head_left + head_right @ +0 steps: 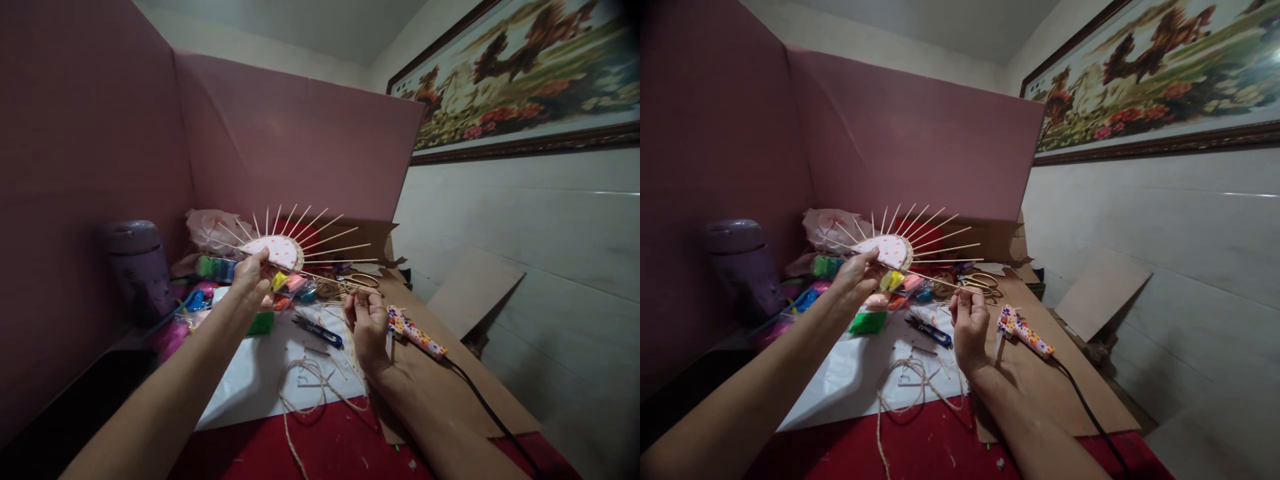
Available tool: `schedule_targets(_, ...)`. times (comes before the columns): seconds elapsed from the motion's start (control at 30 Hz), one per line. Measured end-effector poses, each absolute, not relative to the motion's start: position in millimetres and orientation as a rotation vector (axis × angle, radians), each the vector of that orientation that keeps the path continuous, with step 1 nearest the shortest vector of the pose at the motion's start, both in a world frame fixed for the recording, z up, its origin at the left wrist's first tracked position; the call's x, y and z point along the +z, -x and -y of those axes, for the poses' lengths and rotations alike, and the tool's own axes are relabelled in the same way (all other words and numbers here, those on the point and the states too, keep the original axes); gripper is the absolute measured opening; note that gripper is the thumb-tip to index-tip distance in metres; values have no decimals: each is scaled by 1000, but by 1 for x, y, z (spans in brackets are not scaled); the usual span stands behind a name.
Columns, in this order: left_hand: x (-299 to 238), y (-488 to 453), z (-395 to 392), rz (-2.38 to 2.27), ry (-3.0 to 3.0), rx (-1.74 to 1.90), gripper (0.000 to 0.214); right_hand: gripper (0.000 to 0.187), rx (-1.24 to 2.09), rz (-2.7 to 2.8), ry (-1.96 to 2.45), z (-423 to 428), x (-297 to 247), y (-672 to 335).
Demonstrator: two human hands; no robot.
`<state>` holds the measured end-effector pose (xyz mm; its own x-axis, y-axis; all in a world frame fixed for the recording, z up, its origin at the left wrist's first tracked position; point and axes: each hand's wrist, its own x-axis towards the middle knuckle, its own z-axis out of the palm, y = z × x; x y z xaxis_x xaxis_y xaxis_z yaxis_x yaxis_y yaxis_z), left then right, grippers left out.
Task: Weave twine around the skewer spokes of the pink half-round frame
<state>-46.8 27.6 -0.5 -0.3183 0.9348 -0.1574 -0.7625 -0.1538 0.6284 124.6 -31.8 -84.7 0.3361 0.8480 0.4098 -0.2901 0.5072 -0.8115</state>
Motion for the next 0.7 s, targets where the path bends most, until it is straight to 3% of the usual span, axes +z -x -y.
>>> schedule_targets(0.7,-22,22,-19,-687,-317,1506,13,22,929,1148,701,32,-85,-121)
